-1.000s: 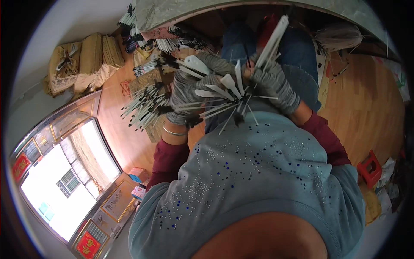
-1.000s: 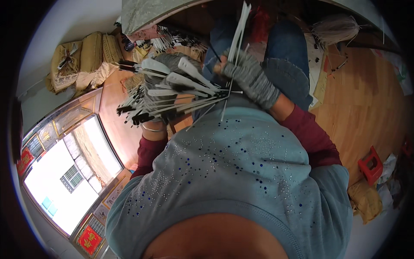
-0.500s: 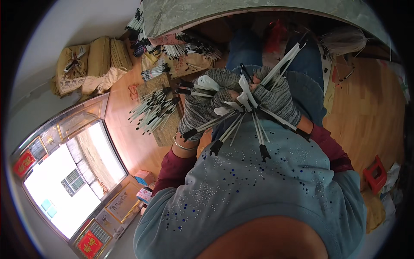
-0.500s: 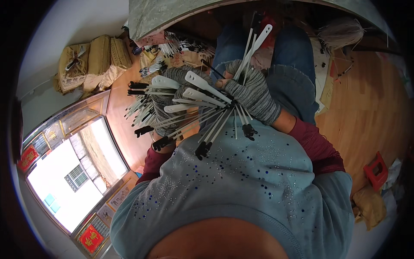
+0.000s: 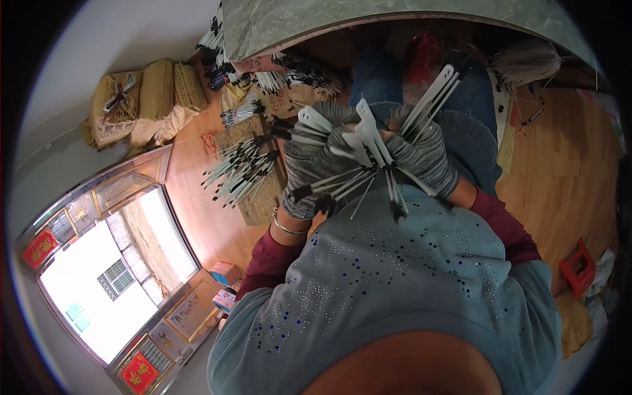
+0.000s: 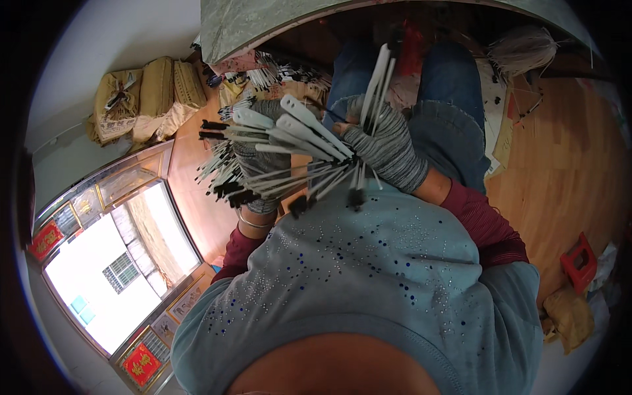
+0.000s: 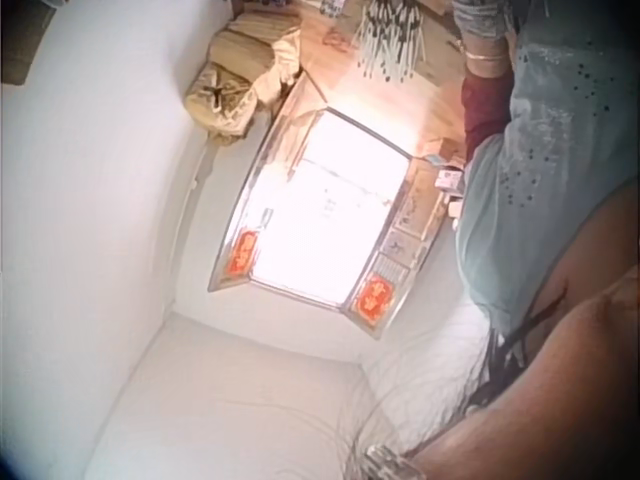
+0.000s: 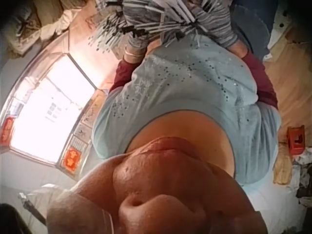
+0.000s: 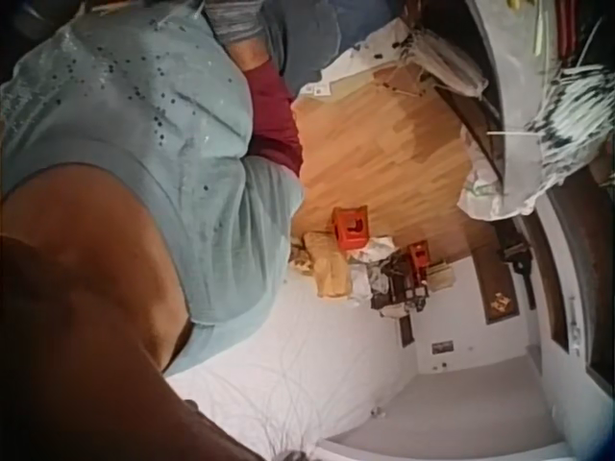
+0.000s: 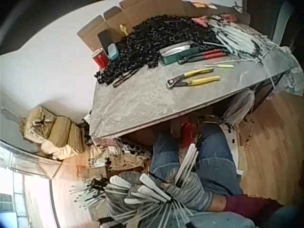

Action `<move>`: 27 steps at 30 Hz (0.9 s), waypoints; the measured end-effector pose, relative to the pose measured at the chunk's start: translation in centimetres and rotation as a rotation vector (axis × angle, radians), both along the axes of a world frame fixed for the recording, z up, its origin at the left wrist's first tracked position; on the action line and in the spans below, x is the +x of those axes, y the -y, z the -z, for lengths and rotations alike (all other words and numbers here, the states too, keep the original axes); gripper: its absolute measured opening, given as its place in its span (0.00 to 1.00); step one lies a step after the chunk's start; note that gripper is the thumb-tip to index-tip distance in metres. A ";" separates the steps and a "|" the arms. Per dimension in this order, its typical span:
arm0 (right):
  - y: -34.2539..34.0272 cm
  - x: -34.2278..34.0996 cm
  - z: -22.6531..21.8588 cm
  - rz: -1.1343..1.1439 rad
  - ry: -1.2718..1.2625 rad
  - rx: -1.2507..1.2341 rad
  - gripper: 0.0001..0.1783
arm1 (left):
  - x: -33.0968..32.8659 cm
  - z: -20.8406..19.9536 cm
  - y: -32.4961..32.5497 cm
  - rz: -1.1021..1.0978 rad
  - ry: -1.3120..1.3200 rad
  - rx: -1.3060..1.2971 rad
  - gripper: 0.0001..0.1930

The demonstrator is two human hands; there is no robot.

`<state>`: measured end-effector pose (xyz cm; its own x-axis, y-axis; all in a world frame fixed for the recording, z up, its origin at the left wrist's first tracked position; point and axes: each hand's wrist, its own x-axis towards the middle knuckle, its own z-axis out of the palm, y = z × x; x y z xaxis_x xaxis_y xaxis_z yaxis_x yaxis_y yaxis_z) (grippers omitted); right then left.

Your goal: Organizing and trimming bundles of wire-like components at a workbench using pliers.

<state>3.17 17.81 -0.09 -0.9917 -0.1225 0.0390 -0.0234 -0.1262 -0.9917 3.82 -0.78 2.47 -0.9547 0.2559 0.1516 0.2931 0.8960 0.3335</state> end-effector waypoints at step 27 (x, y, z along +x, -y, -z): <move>-2.3 -2.8 2.1 -0.485 0.108 0.380 0.16 | -6.9 0.7 2.9 0.225 -0.299 -0.123 0.09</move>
